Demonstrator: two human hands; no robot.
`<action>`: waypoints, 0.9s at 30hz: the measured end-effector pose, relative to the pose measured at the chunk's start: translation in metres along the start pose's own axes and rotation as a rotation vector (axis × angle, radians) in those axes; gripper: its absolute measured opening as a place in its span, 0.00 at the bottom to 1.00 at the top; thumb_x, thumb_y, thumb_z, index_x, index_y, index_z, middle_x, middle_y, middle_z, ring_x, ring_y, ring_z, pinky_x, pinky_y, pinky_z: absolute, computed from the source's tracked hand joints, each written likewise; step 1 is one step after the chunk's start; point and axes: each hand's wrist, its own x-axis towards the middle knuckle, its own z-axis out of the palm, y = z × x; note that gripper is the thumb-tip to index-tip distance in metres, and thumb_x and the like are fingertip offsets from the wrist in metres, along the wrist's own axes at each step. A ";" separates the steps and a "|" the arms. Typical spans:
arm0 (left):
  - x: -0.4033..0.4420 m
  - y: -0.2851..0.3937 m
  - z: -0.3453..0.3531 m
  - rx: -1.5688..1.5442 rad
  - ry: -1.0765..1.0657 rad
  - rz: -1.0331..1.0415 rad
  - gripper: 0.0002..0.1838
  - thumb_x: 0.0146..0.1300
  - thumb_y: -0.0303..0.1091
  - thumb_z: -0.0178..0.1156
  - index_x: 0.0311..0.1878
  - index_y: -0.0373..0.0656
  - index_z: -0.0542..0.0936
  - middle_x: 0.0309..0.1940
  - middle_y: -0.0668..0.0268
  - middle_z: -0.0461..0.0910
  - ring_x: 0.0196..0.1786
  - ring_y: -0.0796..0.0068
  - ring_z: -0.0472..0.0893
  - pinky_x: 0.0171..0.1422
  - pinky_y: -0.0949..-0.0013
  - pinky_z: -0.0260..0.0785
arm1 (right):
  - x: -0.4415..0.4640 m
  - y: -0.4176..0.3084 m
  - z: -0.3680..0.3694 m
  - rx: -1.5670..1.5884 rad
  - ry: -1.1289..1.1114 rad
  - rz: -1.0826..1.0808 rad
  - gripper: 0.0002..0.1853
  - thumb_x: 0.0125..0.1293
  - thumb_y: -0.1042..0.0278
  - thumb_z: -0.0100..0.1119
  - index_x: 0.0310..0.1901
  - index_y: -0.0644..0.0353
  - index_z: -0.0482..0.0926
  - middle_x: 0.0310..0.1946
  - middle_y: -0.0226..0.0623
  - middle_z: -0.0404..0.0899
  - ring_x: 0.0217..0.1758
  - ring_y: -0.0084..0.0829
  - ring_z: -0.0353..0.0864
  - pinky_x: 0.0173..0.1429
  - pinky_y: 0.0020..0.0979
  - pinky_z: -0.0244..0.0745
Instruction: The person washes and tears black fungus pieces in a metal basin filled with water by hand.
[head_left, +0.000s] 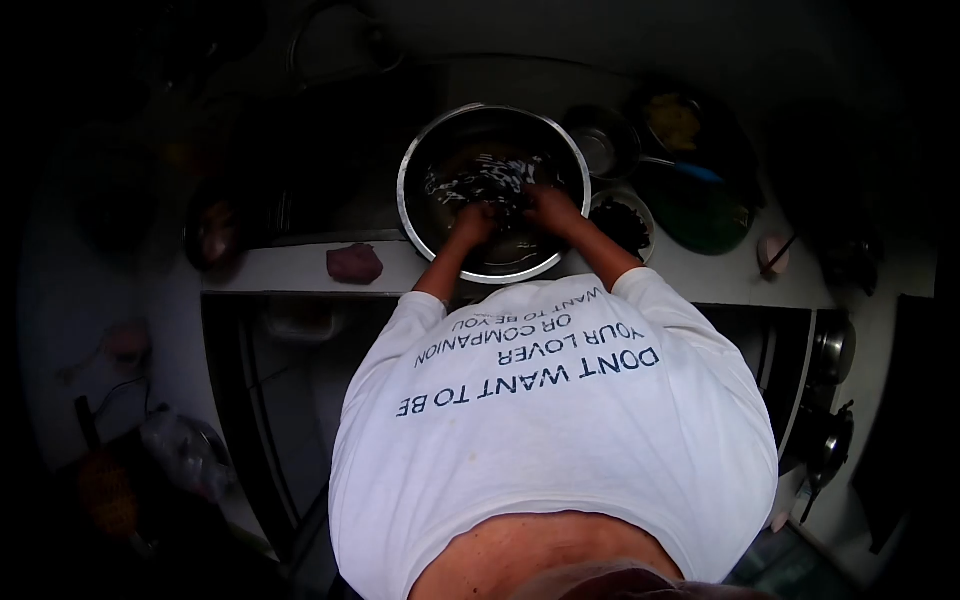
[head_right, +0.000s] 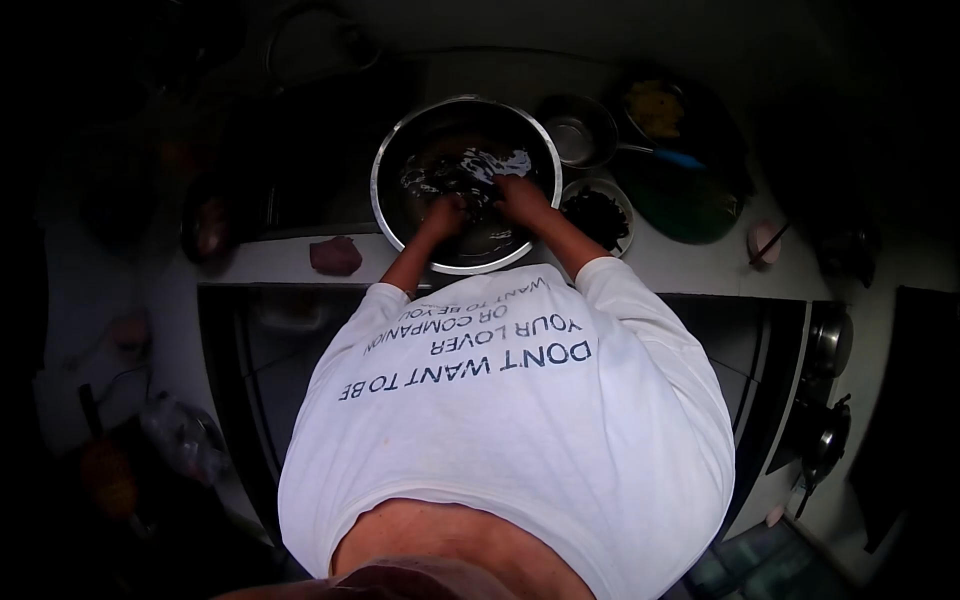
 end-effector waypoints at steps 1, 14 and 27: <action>-0.002 0.006 -0.006 -0.237 -0.029 -0.153 0.10 0.47 0.27 0.58 0.35 0.40 0.74 0.25 0.59 0.76 0.30 0.65 0.78 0.30 0.64 0.71 | 0.003 -0.002 0.010 -0.073 -0.066 0.033 0.16 0.50 0.68 0.55 0.43 0.61 0.73 0.40 0.48 0.74 0.44 0.40 0.74 0.47 0.37 0.70; -0.029 0.023 -0.048 -1.225 0.004 -0.520 0.11 0.54 0.27 0.55 0.41 0.43 0.67 0.31 0.66 0.72 0.32 0.73 0.75 0.33 0.73 0.71 | 0.018 0.000 0.061 1.040 -0.366 0.469 0.10 0.56 0.70 0.53 0.40 0.61 0.70 0.29 0.35 0.75 0.30 0.24 0.76 0.33 0.23 0.74; -0.030 0.032 -0.042 -1.183 -0.195 -0.387 0.15 0.52 0.29 0.58 0.43 0.40 0.68 0.31 0.66 0.75 0.33 0.76 0.76 0.35 0.75 0.71 | 0.009 -0.016 0.044 1.445 -0.383 0.442 0.10 0.58 0.76 0.41 0.40 0.60 0.70 0.29 0.31 0.73 0.29 0.21 0.73 0.34 0.21 0.71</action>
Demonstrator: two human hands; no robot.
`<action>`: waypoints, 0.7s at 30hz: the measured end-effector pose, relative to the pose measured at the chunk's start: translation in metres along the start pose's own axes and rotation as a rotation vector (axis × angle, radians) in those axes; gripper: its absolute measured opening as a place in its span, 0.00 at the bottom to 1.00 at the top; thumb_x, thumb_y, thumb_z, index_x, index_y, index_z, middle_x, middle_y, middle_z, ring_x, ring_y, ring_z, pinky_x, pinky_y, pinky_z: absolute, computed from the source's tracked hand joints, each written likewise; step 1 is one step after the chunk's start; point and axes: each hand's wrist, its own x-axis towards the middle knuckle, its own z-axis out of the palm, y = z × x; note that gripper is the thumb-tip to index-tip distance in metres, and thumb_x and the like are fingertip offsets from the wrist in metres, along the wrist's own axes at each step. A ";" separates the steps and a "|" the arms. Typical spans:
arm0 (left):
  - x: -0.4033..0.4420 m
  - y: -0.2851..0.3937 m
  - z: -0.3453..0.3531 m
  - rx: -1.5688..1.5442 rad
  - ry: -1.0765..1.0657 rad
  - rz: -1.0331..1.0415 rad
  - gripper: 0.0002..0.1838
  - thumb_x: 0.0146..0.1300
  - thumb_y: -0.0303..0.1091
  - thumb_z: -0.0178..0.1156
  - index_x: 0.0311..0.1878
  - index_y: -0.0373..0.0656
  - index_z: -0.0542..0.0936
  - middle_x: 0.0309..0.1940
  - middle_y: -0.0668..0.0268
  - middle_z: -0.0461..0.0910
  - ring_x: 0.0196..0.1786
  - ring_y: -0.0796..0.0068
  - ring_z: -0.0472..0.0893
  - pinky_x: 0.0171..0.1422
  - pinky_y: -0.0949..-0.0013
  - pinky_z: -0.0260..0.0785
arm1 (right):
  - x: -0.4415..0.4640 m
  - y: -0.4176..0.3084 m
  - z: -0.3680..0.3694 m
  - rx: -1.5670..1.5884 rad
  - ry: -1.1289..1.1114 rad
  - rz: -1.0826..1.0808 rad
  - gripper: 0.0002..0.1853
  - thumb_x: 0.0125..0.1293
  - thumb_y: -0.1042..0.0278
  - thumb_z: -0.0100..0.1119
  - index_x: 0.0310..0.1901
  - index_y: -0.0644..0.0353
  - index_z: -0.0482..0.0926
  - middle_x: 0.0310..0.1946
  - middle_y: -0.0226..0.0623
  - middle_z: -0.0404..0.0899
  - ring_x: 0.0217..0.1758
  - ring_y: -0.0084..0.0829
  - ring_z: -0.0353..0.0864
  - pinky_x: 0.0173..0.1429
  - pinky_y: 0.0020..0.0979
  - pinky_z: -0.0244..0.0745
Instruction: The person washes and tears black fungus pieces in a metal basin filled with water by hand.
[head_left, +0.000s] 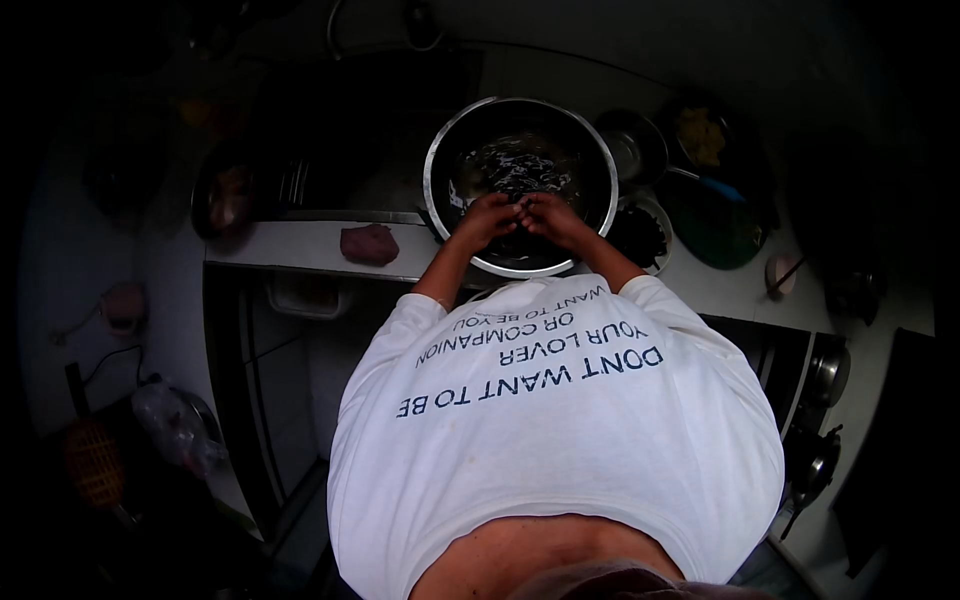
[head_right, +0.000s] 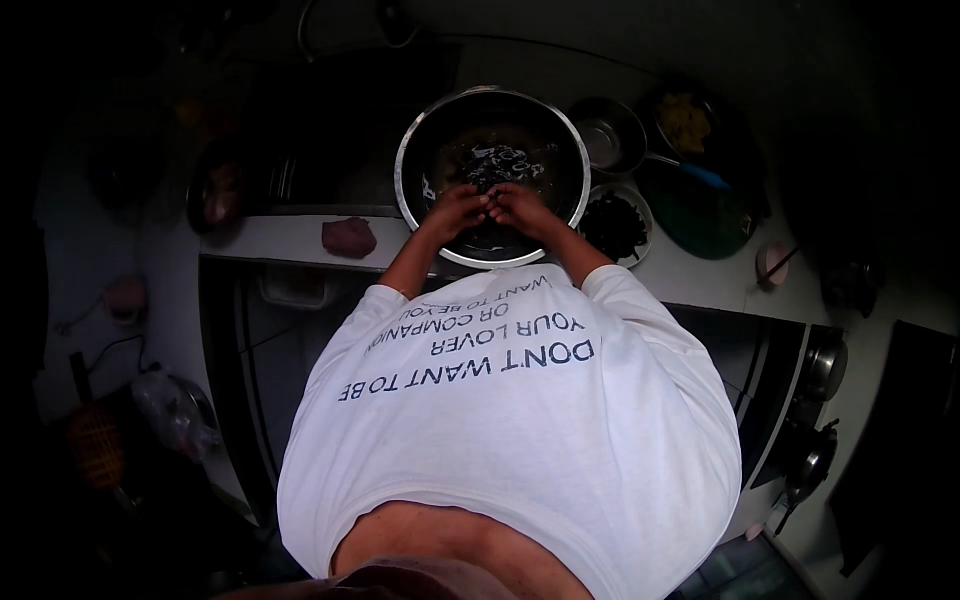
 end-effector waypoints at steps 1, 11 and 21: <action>0.000 -0.001 0.000 0.043 -0.012 0.010 0.16 0.51 0.29 0.59 0.43 0.40 0.69 0.31 0.66 0.75 0.33 0.76 0.76 0.35 0.75 0.71 | 0.000 0.000 0.000 -0.004 0.002 0.006 0.10 0.57 0.77 0.41 0.41 0.61 0.70 0.29 0.31 0.73 0.29 0.22 0.73 0.34 0.21 0.71; 0.000 -0.006 -0.001 0.126 0.151 0.073 0.16 0.48 0.29 0.60 0.42 0.37 0.71 0.30 0.64 0.76 0.30 0.76 0.76 0.31 0.76 0.70 | -0.001 0.003 0.008 -0.039 0.030 -0.030 0.11 0.59 0.71 0.44 0.43 0.63 0.68 0.33 0.35 0.74 0.31 0.22 0.74 0.34 0.21 0.71; 0.023 -0.025 -0.019 0.291 0.311 0.089 0.14 0.49 0.27 0.59 0.41 0.37 0.72 0.25 0.64 0.75 0.24 0.74 0.75 0.26 0.75 0.70 | 0.014 0.016 -0.033 -0.556 0.395 -0.086 0.10 0.62 0.66 0.45 0.30 0.60 0.73 0.20 0.33 0.74 0.20 0.22 0.73 0.23 0.21 0.67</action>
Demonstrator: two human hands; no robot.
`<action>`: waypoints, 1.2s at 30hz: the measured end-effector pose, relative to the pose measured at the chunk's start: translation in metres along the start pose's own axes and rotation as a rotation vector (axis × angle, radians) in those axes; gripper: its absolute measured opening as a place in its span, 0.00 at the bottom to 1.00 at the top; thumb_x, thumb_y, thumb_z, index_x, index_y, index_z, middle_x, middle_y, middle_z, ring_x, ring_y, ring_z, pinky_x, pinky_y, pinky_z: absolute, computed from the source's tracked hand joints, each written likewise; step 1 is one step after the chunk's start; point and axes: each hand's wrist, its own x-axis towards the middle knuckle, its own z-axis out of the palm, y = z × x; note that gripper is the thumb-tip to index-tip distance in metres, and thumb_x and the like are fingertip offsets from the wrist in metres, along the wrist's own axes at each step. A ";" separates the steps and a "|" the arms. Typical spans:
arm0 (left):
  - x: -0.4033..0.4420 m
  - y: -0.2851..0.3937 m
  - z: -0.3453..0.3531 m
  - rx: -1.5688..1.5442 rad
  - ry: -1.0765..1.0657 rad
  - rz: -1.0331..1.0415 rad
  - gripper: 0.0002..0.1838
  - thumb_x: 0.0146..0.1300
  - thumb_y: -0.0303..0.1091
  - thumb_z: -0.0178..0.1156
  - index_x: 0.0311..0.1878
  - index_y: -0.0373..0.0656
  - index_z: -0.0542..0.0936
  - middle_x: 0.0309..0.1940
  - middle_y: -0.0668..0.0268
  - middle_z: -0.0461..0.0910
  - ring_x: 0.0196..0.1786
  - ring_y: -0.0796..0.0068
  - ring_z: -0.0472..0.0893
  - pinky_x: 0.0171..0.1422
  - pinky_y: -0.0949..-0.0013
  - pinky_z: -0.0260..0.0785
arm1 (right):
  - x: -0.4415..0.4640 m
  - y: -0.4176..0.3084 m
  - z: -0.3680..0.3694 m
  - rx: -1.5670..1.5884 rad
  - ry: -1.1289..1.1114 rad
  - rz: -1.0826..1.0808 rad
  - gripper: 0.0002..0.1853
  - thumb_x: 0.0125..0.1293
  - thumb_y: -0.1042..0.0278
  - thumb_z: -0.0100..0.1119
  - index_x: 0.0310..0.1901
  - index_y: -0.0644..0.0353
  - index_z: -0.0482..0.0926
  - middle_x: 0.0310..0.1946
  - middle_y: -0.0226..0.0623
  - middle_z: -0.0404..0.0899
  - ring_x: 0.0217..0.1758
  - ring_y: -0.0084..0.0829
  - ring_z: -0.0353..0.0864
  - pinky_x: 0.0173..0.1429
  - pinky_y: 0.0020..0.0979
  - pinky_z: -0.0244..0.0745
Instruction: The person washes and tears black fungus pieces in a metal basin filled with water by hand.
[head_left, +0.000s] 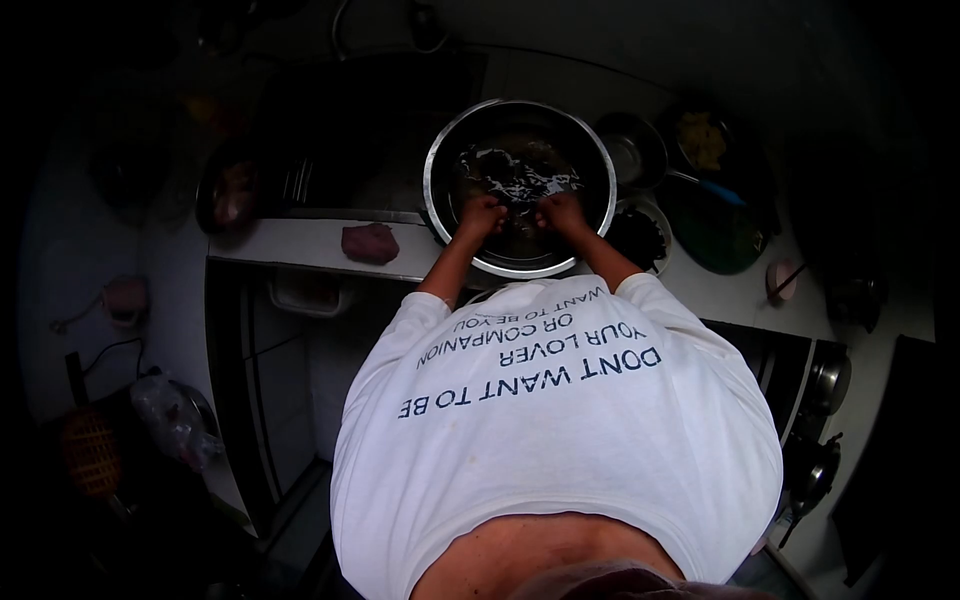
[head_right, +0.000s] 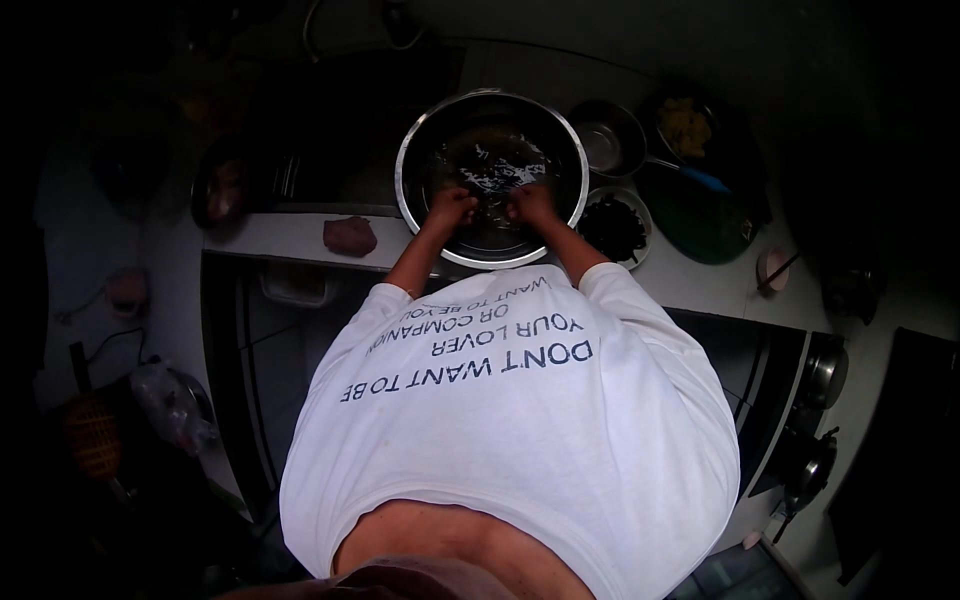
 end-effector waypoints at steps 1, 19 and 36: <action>0.005 -0.005 0.000 0.037 0.034 0.000 0.13 0.49 0.26 0.59 0.40 0.36 0.73 0.25 0.63 0.75 0.23 0.74 0.75 0.25 0.75 0.70 | 0.015 0.017 0.000 -0.075 -0.004 -0.049 0.09 0.61 0.66 0.46 0.29 0.60 0.73 0.19 0.33 0.74 0.21 0.23 0.74 0.22 0.23 0.67; -0.010 0.011 0.012 -0.293 -0.357 0.106 0.13 0.51 0.17 0.49 0.42 0.29 0.68 0.35 0.56 0.73 0.34 0.67 0.78 0.36 0.73 0.75 | -0.008 -0.013 0.023 0.351 -0.091 0.058 0.10 0.59 0.71 0.49 0.41 0.64 0.73 0.37 0.37 0.73 0.37 0.27 0.75 0.41 0.26 0.75; 0.037 -0.017 -0.005 0.594 -0.193 0.490 0.14 0.55 0.34 0.54 0.43 0.39 0.74 0.41 0.60 0.75 0.41 0.70 0.76 0.46 0.70 0.69 | -0.038 -0.046 0.012 0.690 -0.432 -0.012 0.13 0.58 0.72 0.49 0.45 0.64 0.70 0.41 0.39 0.73 0.44 0.33 0.74 0.50 0.33 0.71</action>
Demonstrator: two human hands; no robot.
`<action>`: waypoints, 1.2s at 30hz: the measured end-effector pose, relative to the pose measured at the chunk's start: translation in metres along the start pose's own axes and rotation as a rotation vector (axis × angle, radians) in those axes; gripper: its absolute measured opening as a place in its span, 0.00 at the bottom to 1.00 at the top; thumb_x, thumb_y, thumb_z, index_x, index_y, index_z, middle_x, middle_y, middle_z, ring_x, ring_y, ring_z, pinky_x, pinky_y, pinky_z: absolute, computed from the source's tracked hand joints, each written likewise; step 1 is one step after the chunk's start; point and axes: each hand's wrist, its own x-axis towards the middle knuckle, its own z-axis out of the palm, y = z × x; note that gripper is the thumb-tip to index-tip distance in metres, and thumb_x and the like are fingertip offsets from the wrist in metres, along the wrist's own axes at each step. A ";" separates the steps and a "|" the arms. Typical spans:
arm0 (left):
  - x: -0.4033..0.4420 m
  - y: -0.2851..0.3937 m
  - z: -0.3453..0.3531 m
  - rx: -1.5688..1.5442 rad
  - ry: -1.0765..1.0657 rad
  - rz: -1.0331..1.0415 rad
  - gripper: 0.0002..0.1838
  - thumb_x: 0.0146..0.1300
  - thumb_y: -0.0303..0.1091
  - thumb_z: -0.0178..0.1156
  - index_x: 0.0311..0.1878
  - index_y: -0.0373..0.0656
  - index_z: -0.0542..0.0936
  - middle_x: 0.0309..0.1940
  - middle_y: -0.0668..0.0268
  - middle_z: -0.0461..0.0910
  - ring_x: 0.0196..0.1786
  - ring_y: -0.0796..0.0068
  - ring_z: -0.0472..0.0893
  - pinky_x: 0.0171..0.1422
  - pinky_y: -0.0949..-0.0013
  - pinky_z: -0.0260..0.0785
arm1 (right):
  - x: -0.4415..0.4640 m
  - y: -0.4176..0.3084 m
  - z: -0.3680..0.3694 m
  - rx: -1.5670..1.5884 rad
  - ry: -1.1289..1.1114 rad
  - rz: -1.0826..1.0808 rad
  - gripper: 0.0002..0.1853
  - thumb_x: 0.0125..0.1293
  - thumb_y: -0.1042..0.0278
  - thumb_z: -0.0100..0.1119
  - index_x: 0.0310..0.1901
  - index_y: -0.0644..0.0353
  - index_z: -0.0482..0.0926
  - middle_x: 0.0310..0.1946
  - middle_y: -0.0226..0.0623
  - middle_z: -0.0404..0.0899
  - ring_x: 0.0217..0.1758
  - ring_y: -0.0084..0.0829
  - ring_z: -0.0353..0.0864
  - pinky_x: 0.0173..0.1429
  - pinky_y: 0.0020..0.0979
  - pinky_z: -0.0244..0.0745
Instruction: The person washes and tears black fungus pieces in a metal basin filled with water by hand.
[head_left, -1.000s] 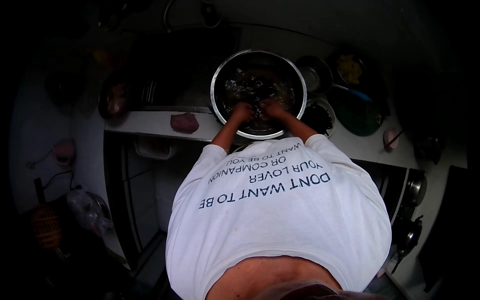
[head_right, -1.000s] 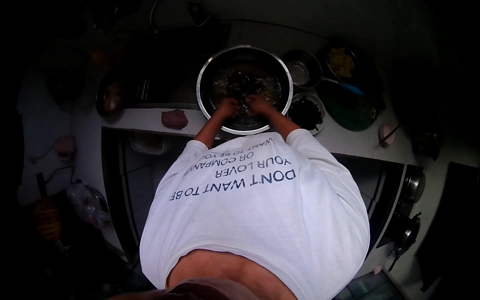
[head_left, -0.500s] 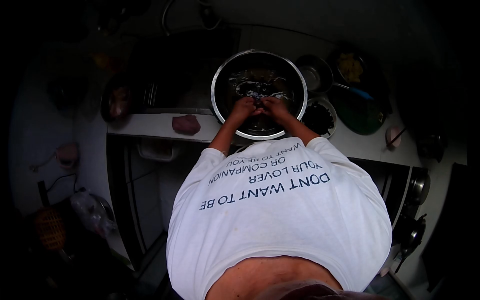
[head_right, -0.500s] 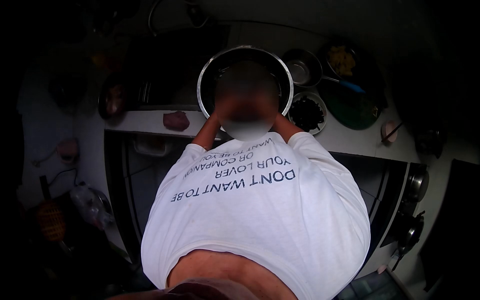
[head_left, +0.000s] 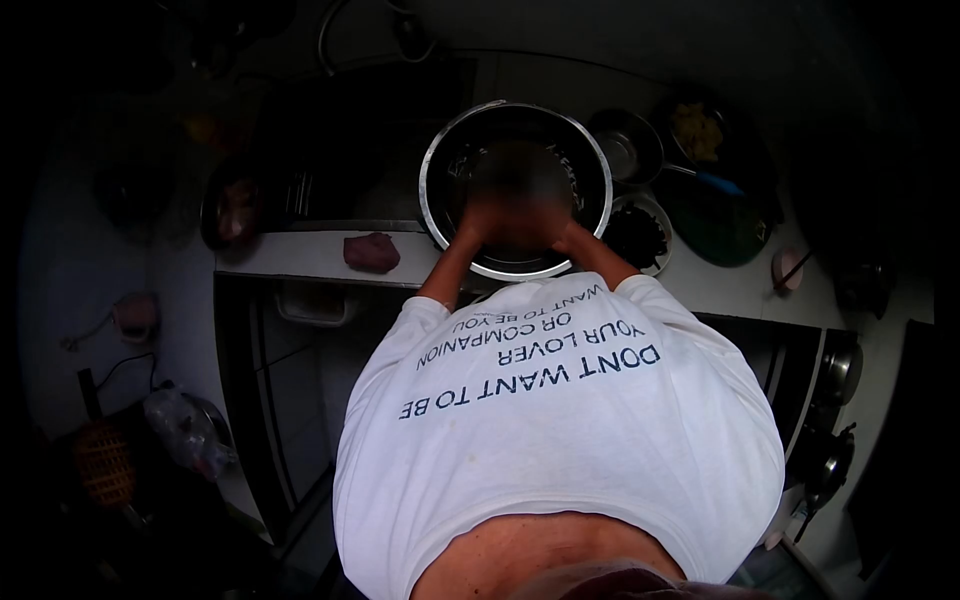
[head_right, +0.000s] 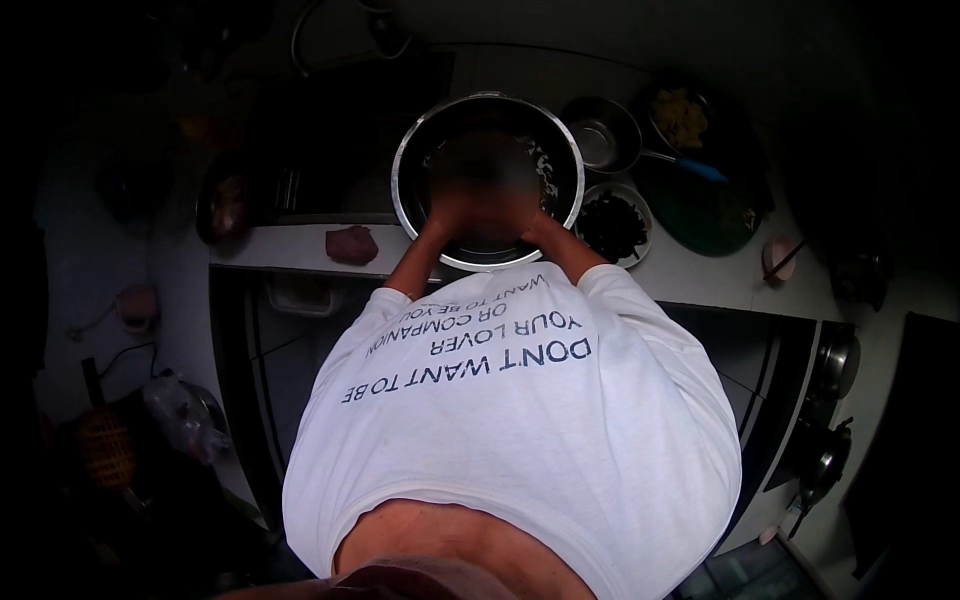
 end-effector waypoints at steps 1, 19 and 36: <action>0.004 -0.010 0.001 0.160 -0.034 0.026 0.16 0.56 0.39 0.55 0.44 0.41 0.75 0.44 0.61 0.75 0.44 0.71 0.75 0.51 0.69 0.65 | 0.001 0.003 -0.001 -0.106 -0.027 -0.056 0.13 0.58 0.71 0.49 0.45 0.64 0.70 0.42 0.39 0.73 0.44 0.33 0.74 0.50 0.34 0.72; -0.020 0.034 0.000 -0.236 0.011 -0.452 0.07 0.50 0.24 0.56 0.34 0.35 0.76 0.27 0.60 0.77 0.24 0.70 0.78 0.30 0.72 0.73 | 0.022 0.039 -0.034 -0.170 0.248 0.245 0.11 0.59 0.76 0.46 0.44 0.66 0.70 0.35 0.43 0.74 0.37 0.34 0.77 0.40 0.28 0.77; -0.034 0.100 -0.016 -0.654 -0.180 -0.183 0.29 0.51 0.22 0.47 0.58 0.33 0.52 0.48 0.51 0.70 0.36 0.63 0.79 0.36 0.71 0.73 | 0.008 0.019 -0.021 0.077 0.033 0.098 0.13 0.56 0.75 0.52 0.44 0.62 0.69 0.38 0.36 0.73 0.38 0.26 0.74 0.43 0.27 0.73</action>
